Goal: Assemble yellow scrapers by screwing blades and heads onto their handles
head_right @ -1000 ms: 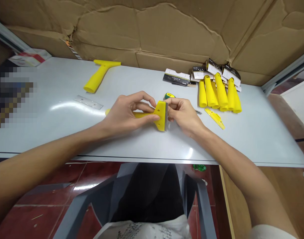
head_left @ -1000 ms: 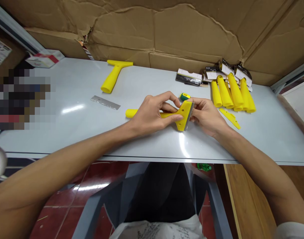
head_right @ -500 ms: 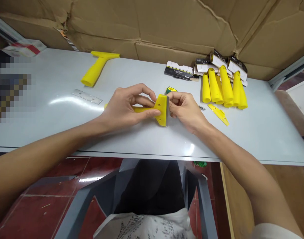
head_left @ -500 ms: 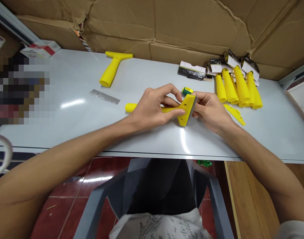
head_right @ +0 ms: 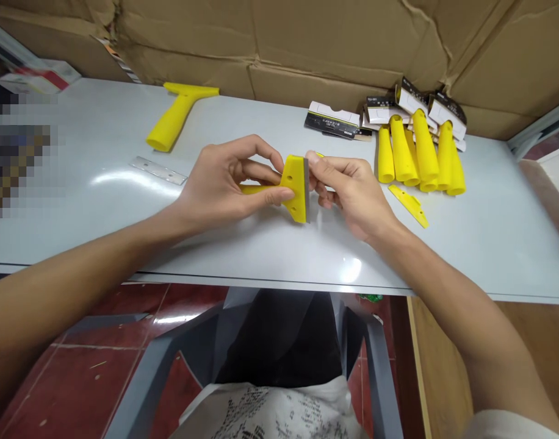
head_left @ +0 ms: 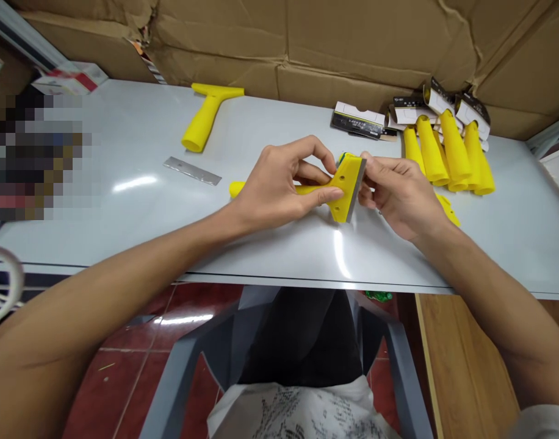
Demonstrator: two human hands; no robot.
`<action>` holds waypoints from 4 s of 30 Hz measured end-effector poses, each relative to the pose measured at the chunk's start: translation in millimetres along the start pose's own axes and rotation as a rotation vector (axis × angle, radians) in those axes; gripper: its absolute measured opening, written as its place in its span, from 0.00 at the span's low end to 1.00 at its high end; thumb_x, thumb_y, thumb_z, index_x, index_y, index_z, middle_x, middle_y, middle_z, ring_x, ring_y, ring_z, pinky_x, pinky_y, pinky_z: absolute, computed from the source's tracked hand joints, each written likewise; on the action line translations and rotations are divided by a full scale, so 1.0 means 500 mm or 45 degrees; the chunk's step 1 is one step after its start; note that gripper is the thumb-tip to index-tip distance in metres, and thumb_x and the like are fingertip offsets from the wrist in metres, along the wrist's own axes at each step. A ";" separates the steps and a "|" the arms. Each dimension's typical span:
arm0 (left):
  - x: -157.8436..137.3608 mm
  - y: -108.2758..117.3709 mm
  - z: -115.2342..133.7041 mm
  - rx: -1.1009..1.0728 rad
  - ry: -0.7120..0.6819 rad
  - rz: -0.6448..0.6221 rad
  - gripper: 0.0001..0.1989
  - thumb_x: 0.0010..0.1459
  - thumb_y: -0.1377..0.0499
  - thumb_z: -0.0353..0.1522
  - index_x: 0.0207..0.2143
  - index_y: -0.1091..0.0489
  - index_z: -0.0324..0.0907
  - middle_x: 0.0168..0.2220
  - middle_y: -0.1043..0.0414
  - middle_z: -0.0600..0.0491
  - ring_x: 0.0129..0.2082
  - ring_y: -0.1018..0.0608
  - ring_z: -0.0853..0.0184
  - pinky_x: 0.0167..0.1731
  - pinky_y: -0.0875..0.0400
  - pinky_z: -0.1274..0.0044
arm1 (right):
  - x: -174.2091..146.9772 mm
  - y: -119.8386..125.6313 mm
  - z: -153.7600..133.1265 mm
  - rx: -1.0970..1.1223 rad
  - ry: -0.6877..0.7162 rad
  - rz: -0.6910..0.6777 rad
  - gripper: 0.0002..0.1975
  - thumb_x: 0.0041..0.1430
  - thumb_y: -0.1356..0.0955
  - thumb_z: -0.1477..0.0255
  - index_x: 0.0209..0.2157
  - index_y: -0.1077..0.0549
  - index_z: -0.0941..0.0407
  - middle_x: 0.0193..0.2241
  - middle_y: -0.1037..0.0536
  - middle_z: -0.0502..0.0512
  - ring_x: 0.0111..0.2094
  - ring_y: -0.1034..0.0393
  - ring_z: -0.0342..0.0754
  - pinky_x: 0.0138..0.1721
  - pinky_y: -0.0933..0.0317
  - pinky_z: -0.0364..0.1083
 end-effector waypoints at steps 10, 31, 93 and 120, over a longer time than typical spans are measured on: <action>0.010 0.005 -0.016 0.030 -0.075 0.025 0.25 0.55 0.21 0.50 0.42 0.27 0.47 0.36 0.12 0.55 0.41 0.08 0.58 0.39 0.14 0.73 | 0.009 0.010 0.005 0.015 0.025 0.074 0.27 0.58 0.17 0.47 0.25 0.22 0.55 0.30 0.28 0.52 0.30 0.38 0.43 0.26 0.43 0.44; 0.069 0.087 -0.068 -0.042 -0.079 0.192 0.27 0.53 0.20 0.52 0.43 0.24 0.47 0.31 0.15 0.56 0.27 0.17 0.66 0.30 0.19 0.69 | -0.002 -0.008 0.039 -1.556 0.718 -0.435 0.18 0.78 0.34 0.70 0.59 0.16 0.60 0.56 0.16 0.69 0.56 0.26 0.64 0.57 0.28 0.63; 0.027 0.037 -0.024 -0.061 -0.068 0.209 0.27 0.54 0.21 0.54 0.44 0.22 0.46 0.31 0.15 0.54 0.30 0.14 0.62 0.33 0.15 0.70 | 0.023 0.029 0.017 -0.596 0.166 -0.158 0.15 0.58 0.18 0.60 0.35 0.16 0.56 0.27 0.19 0.50 0.29 0.30 0.43 0.33 0.37 0.45; 0.011 0.014 -0.013 -0.050 -0.093 0.085 0.24 0.57 0.23 0.49 0.46 0.21 0.45 0.36 0.13 0.53 0.36 0.11 0.62 0.37 0.14 0.73 | 0.029 0.066 0.000 -0.057 0.147 -0.029 0.20 0.48 0.11 0.58 0.35 0.13 0.54 0.33 0.13 0.53 0.34 0.16 0.48 0.45 0.17 0.52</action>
Point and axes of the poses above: each hand's wrist, its own x-axis towards the middle knuckle, its own y-axis out of the back of the hand, z = x × y, the point moved 4 cm from there along x, towards the middle knuckle
